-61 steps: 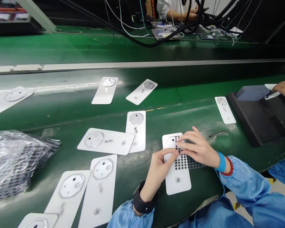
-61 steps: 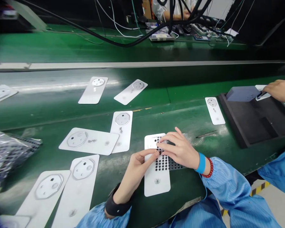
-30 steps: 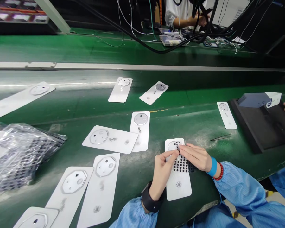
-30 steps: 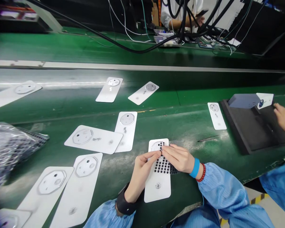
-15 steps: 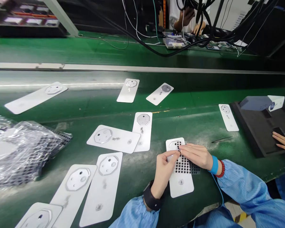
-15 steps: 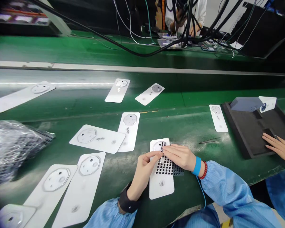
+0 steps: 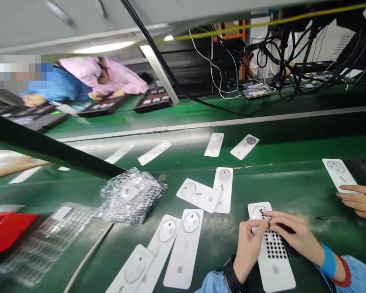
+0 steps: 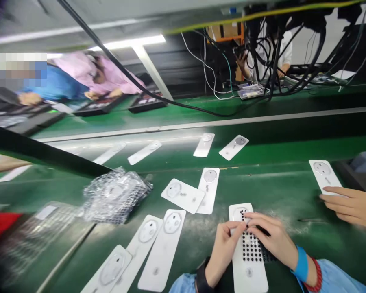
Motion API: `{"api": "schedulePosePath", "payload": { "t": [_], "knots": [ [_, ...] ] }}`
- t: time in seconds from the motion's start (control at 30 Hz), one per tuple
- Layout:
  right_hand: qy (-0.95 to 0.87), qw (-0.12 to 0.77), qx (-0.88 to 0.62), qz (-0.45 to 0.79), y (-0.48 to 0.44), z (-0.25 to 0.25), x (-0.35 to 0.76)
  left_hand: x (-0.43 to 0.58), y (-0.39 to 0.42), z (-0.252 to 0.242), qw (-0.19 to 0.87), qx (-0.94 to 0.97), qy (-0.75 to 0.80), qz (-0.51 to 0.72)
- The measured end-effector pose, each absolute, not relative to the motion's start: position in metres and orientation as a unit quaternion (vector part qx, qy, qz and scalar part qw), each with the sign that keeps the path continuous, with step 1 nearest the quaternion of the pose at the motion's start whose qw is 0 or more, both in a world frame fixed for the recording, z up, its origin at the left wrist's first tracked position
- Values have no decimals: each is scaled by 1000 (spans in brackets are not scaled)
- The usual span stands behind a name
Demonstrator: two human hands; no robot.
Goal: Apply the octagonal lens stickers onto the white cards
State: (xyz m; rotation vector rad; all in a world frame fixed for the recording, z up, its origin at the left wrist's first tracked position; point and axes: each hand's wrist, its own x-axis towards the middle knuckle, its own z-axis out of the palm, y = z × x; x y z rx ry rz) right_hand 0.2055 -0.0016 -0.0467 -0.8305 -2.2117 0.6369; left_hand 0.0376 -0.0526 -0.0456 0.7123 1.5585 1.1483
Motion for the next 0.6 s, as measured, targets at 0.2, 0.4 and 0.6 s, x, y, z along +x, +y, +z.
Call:
{"api": "schedulePosePath", "payload": {
  "t": [0.2,0.4,0.6],
  "knots": [
    [-862,341,-308,213,-3,-63,210,42,-57,-56,513,284,649,485],
    [-919,310,-228,88,-2,-79,219,46,-54,-63,506,268,658,488],
    [-894,325,-275,139,7,-101,215,48,-50,-61,464,296,681,483]
  ]
}}
